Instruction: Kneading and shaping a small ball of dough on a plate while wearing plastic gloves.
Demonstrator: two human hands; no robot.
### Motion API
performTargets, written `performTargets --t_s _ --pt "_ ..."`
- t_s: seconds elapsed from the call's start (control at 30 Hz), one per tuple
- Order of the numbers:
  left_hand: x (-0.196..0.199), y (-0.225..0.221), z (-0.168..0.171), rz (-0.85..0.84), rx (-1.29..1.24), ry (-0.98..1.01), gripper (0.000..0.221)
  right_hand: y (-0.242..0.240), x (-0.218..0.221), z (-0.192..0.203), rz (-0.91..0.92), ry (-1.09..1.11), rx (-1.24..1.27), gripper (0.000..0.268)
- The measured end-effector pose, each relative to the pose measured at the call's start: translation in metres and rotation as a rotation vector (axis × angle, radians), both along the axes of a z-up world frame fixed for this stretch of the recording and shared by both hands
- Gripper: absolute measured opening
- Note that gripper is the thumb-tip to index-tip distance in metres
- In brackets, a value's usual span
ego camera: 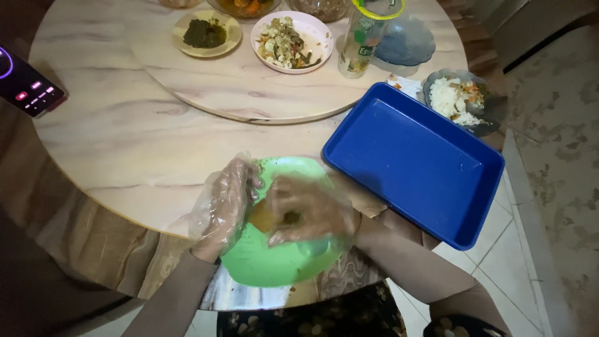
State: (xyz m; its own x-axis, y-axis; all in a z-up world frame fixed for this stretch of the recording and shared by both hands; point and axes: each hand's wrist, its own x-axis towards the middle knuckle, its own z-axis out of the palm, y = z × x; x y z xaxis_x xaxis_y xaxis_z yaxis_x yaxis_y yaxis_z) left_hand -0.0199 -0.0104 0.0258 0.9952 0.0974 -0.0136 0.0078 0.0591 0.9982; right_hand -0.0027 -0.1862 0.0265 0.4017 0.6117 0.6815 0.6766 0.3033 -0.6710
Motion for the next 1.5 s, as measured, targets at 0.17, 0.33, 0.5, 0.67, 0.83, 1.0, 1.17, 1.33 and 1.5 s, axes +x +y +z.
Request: performTargets --t_s 0.17,0.33,0.5,0.67,0.83,1.0,1.17,1.33,1.5 --pt "-0.02 -0.013 0.047 0.016 -0.062 0.103 0.031 0.014 -0.026 0.034 -0.292 -0.297 -0.868 0.064" --pt "0.014 0.005 -0.021 0.027 -0.022 0.213 0.047 0.023 -0.02 0.017 -0.333 -0.287 -1.017 0.064" --pt "0.022 0.011 -0.029 -0.01 0.009 0.24 0.041 0.026 -0.007 -0.018 -0.313 -0.358 -0.887 0.045" --pt "0.022 0.01 -0.009 0.008 0.065 0.229 0.049 0.024 -0.001 -0.003 -0.196 0.269 -0.83 0.036" --pt "0.021 0.011 -0.013 -0.006 -0.009 0.151 0.044 0.005 0.006 -0.061 -0.137 0.269 -0.329 0.034" --pt "0.007 0.01 0.013 -0.003 0.048 0.112 0.045 -0.007 -0.007 0.0 -0.126 0.258 -0.251 0.059" --pt "0.009 0.011 -0.004 -0.035 0.204 -0.04 0.051 0.007 -0.02 0.013 -0.303 -0.187 -0.529 0.044" --pt "0.019 0.006 -0.013 0.111 -0.024 0.276 0.04 0.024 -0.021 0.047 -0.198 -0.033 -1.042 0.062" --pt "0.006 -0.001 0.012 0.177 -0.038 0.249 0.054 0.032 -0.013 0.041 -0.2 0.013 -1.132 0.034"
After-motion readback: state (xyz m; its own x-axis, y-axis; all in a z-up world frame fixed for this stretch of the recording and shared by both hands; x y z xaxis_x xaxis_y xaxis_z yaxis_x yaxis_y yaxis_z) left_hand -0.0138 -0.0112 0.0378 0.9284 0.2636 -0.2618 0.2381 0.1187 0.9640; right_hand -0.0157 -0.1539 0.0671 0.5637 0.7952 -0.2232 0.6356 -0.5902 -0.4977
